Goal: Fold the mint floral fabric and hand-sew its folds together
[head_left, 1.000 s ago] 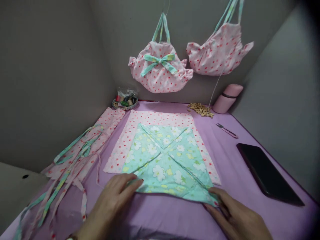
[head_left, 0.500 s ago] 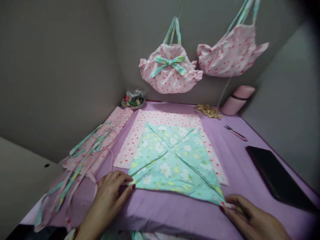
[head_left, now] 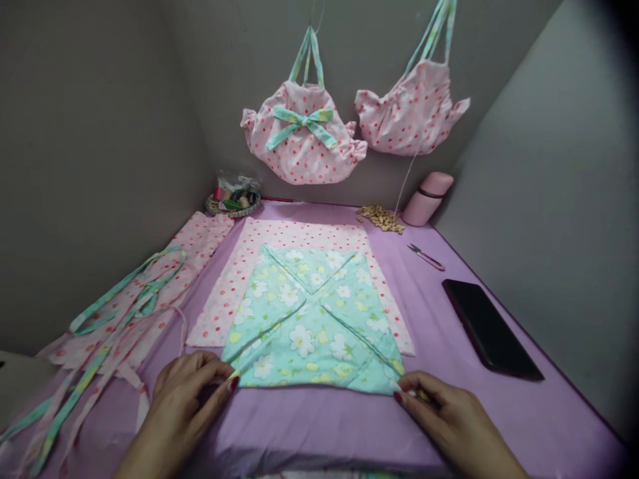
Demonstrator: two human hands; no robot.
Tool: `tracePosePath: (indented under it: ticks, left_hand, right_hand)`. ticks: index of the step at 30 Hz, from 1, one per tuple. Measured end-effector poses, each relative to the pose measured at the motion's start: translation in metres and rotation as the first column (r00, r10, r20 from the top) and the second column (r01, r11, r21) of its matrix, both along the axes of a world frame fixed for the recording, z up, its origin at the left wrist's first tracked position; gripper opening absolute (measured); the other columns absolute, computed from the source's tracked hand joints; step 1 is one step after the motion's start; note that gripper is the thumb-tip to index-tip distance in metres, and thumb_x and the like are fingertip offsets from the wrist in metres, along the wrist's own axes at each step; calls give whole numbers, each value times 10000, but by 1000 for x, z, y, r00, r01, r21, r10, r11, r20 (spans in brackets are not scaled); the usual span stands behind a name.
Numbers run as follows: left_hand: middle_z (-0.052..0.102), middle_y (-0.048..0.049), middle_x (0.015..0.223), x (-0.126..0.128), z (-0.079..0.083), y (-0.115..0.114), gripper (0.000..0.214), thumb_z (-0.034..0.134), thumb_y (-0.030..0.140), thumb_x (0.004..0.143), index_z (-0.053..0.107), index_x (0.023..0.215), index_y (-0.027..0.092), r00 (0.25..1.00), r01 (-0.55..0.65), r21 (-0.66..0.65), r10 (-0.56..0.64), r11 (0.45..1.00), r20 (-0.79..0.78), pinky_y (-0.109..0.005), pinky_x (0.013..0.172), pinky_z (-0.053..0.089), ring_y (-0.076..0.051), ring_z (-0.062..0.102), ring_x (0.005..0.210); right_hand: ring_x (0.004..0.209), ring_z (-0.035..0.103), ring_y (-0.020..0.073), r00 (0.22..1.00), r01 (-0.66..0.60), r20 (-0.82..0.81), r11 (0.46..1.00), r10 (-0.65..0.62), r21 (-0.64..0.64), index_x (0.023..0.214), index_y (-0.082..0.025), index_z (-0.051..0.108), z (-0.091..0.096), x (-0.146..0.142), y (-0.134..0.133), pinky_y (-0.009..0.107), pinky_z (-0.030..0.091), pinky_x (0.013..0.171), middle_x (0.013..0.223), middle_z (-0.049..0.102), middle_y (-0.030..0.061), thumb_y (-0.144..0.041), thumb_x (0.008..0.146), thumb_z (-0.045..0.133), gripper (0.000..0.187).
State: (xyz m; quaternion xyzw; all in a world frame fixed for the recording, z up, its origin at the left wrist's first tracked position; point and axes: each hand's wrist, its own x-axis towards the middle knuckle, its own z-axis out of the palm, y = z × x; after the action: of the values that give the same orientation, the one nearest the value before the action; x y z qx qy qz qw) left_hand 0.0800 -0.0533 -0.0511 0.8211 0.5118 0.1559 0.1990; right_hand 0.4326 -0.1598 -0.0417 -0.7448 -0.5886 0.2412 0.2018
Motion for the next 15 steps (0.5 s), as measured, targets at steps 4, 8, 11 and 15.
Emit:
tracePosePath:
  ticks: [4, 8, 11, 15]
  left_hand:
    - [577, -2, 824, 2, -2, 1, 234, 451, 429, 860, 577, 807, 240, 1000, 16, 24, -16, 1000, -21, -331, 764, 376, -190, 525, 817]
    - [576, -5, 799, 3, -2, 2, 254, 427, 418, 871, 571, 780, 229, 997, 32, 58, -28, 998, -78, -336, 755, 364, -191, 516, 794]
    - [578, -6, 796, 3, 0, 6, 273, 426, 430, 869, 573, 760, 227, 992, 37, 64, -29, 997, -119, -358, 781, 348, -202, 511, 812]
    - [575, -9, 792, 1, 2, 12, 291, 421, 443, 866, 571, 748, 224, 990, 71, 47, -65, 996, -128, -368, 787, 338, -208, 510, 817]
  right_hand:
    - [522, 548, 139, 999, -26, -27, 999, 25, -22, 758, -225, 607, -8, 3, -1, 192, 402, 478, 567, 570, -27, -453, 840, 444, 292]
    - [535, 538, 138, 999, -47, -9, 998, 47, -44, 714, -218, 545, -8, 6, 0, 200, 390, 495, 569, 550, -27, -440, 874, 384, 318]
    - [542, 542, 136, 998, -69, -11, 996, 69, -54, 694, -218, 498, -3, 6, 2, 205, 389, 514, 576, 554, -30, -416, 888, 355, 312]
    - [563, 564, 141, 996, -83, -21, 995, 82, -48, 696, -221, 501, 0, 8, 3, 206, 405, 528, 598, 578, -25, -408, 886, 359, 303]
